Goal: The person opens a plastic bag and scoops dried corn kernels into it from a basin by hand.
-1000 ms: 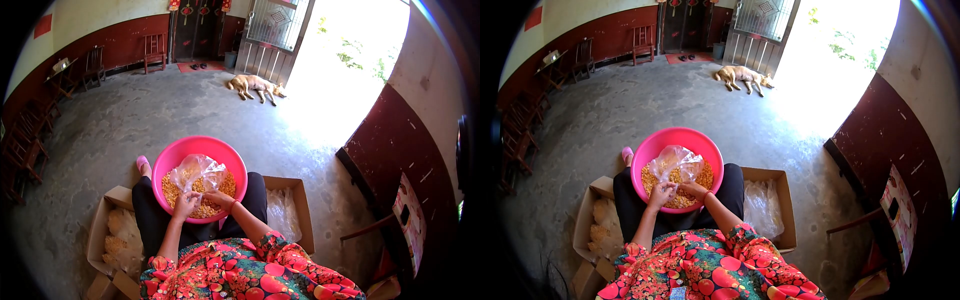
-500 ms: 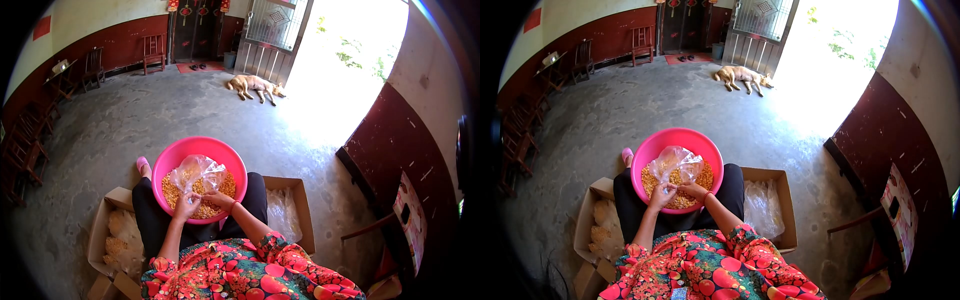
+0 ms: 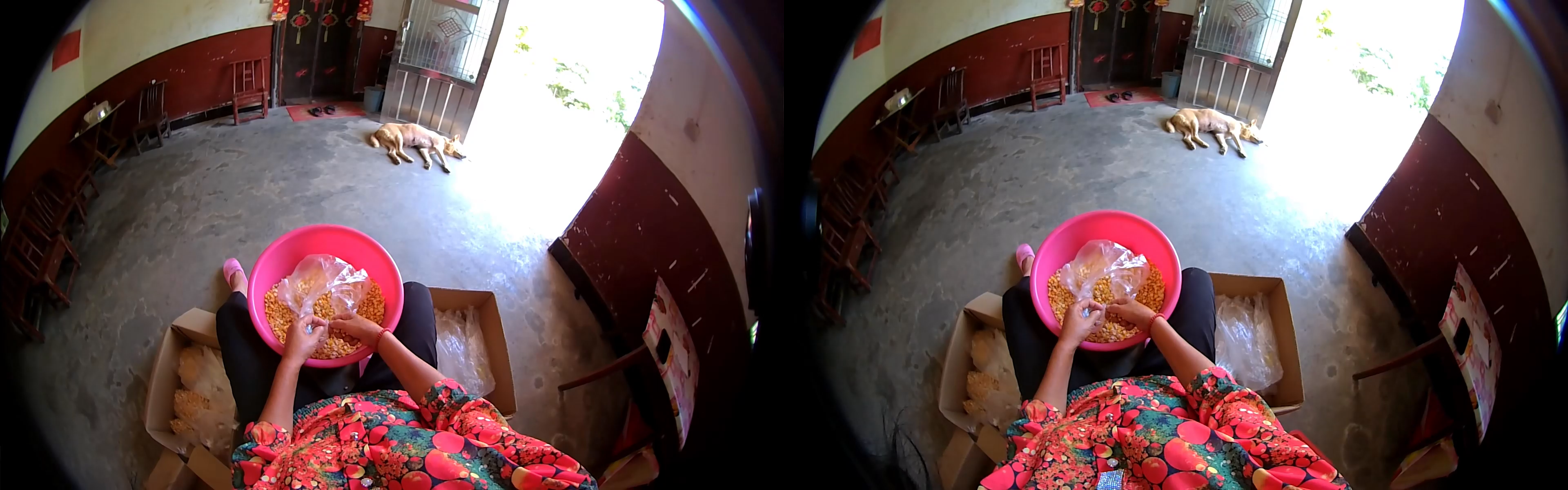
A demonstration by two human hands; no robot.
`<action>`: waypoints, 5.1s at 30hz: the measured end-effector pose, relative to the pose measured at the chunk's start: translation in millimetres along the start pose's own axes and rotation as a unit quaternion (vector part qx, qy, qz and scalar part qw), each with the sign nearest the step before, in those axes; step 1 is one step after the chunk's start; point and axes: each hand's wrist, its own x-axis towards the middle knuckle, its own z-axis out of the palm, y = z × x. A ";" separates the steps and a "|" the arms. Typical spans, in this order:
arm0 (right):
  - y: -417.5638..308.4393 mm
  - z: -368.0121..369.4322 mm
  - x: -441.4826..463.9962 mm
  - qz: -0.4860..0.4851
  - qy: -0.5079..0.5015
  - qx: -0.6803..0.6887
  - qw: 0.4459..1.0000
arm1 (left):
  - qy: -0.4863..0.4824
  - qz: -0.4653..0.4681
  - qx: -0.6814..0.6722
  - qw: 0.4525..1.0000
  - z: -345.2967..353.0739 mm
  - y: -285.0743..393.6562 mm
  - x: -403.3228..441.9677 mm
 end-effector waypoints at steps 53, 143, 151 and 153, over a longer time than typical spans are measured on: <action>-5.1 0.4 -5.3 0.004 0.062 0.048 0.997 | 0.084 0.078 0.015 0.993 -1.0 -6.9 3.7; -8.0 0.9 -6.6 0.023 -0.096 0.271 0.958 | 0.020 -0.003 -0.037 0.999 -1.2 12.8 -1.4; -20.7 1.1 27.3 -0.181 0.110 0.130 0.969 | 0.002 -0.009 0.019 1.000 -3.2 0.3 1.6; -31.3 4.9 27.2 -0.237 0.133 0.015 0.962 | -0.001 -0.020 -0.058 0.998 -2.6 -2.6 1.2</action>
